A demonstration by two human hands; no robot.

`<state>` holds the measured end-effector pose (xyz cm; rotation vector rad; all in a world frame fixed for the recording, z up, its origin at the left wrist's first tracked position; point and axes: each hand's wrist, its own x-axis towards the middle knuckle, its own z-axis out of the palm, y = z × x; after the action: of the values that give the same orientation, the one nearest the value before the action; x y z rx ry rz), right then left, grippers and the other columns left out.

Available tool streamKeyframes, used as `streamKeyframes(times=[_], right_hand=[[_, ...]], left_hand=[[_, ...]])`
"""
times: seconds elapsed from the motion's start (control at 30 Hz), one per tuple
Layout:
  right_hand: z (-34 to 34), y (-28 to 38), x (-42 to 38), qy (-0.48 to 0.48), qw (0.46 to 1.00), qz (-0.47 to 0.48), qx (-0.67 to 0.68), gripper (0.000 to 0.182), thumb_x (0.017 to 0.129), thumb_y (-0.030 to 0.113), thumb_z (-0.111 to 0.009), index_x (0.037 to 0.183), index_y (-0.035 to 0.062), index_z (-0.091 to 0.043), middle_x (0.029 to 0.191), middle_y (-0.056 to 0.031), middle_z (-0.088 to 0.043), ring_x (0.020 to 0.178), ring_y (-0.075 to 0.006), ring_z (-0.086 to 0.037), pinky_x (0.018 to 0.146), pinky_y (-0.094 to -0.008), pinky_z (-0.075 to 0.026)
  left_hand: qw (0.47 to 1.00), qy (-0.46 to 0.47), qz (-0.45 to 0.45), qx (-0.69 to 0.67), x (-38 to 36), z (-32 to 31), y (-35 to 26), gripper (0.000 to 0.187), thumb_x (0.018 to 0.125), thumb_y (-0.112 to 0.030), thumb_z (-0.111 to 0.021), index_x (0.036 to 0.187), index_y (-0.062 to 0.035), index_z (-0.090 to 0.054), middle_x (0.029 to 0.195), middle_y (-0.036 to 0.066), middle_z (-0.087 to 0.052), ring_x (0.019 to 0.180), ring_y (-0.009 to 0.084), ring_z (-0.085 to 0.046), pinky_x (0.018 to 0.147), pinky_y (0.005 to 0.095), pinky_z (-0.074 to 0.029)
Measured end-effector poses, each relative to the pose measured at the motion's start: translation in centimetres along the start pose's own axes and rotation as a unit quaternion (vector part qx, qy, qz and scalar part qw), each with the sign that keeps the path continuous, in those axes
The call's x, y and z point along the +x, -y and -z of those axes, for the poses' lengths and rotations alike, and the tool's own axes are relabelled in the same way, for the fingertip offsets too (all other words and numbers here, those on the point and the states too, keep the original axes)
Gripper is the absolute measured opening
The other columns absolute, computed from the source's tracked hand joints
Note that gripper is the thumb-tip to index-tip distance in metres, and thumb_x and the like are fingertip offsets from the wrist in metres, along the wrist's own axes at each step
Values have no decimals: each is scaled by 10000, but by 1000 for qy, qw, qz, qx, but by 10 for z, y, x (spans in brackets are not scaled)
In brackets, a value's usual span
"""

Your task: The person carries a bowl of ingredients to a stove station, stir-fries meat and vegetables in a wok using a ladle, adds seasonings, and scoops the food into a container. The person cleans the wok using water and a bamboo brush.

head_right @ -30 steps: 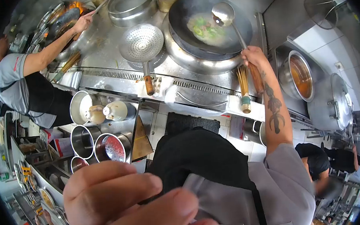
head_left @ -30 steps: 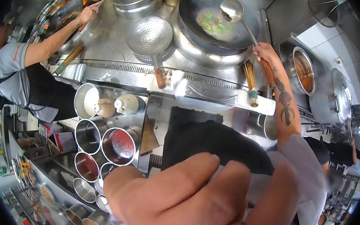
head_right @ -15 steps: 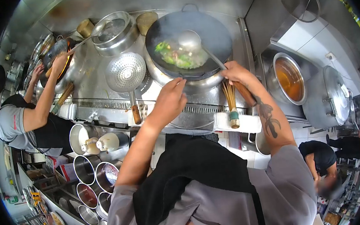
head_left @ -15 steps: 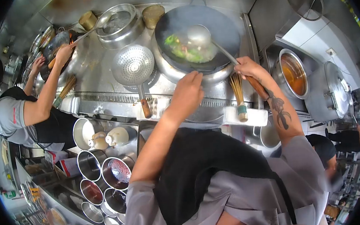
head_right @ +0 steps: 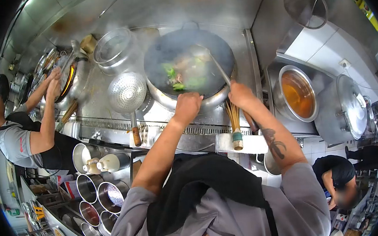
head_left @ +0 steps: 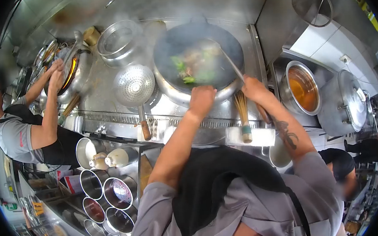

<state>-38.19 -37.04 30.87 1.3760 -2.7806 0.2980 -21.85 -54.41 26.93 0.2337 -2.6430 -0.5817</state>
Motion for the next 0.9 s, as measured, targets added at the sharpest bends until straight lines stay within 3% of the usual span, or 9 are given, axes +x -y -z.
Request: streamKeyframes(times=[0.17,0.23,0.27,0.37,0.43,0.5,0.57,0.77,0.9], right_hand=[[3,21,-6,176,932,-116,293,167,875,91,-541,984,-35,-536,706,-149,-620,488,-230,-607,459,-369,-495],[2,22,-1,293,671,-263,628,103,901,92,-525,958,13,-556,646,-63,-568,446,-157,-525,404,-316,-437],[4,20,1,292,674,-259,627,103,901,92,-525,958,13,-556,646,-63,-568,446,-157,-525,404,-316,-437],[10,12,5,360,271,-284,846,121,942,115,-477,1019,23,-493,694,0,-520,483,-74,-469,411,-239,-383],[5,23,1,350,273,-264,856,168,952,131,-467,1070,13,-461,716,9,-512,487,-61,-463,414,-232,-383],[11,40,-1,310,448,-281,790,189,953,137,-468,1093,11,-453,717,11,-514,490,-59,-468,403,-232,-377],[30,43,5,321,478,-289,765,132,945,119,-485,1031,18,-492,703,5,-534,467,-67,-471,387,-233,-360],[15,60,8,187,923,-103,320,110,867,91,-537,888,-14,-560,615,-57,-542,463,-145,-565,392,-308,-436],[39,37,14,232,935,-73,257,172,850,109,-553,937,-39,-557,654,-143,-586,510,-243,-624,471,-371,-497]], left_hand=[[996,-71,-55,-18,-5,4,3,238,917,-223,-545,762,-46,-587,766,131,-639,764,323,-610,699,450,-423],[999,-23,-12,-18,1,-2,12,235,920,-221,-543,769,-46,-585,776,138,-639,773,330,-605,708,450,-419],[999,-28,-13,-17,-2,-6,13,235,920,-221,-543,769,-46,-585,776,138,-639,773,330,-605,708,450,-419],[999,-43,-18,-12,-6,10,10,231,920,-216,-544,768,-45,-581,786,146,-640,779,340,-601,715,455,-416],[999,-14,-17,-35,-12,9,15,234,918,-217,-549,762,-45,-577,790,153,-640,782,347,-600,721,463,-415],[998,-33,-19,-50,-15,5,21,234,908,-220,-562,757,-42,-574,789,154,-638,774,352,-599,721,465,-417],[997,-45,-21,-56,-17,8,17,231,897,-225,-573,755,-42,-573,788,156,-638,775,358,-597,717,472,-418],[998,-8,-17,-66,-4,-1,35,233,895,-222,-570,752,-40,-578,772,164,-638,791,365,-604,711,487,-419],[998,-8,-2,-70,-12,7,26,250,909,-230,-551,753,-38,-588,770,168,-643,795,365,-609,719,486,-418]])
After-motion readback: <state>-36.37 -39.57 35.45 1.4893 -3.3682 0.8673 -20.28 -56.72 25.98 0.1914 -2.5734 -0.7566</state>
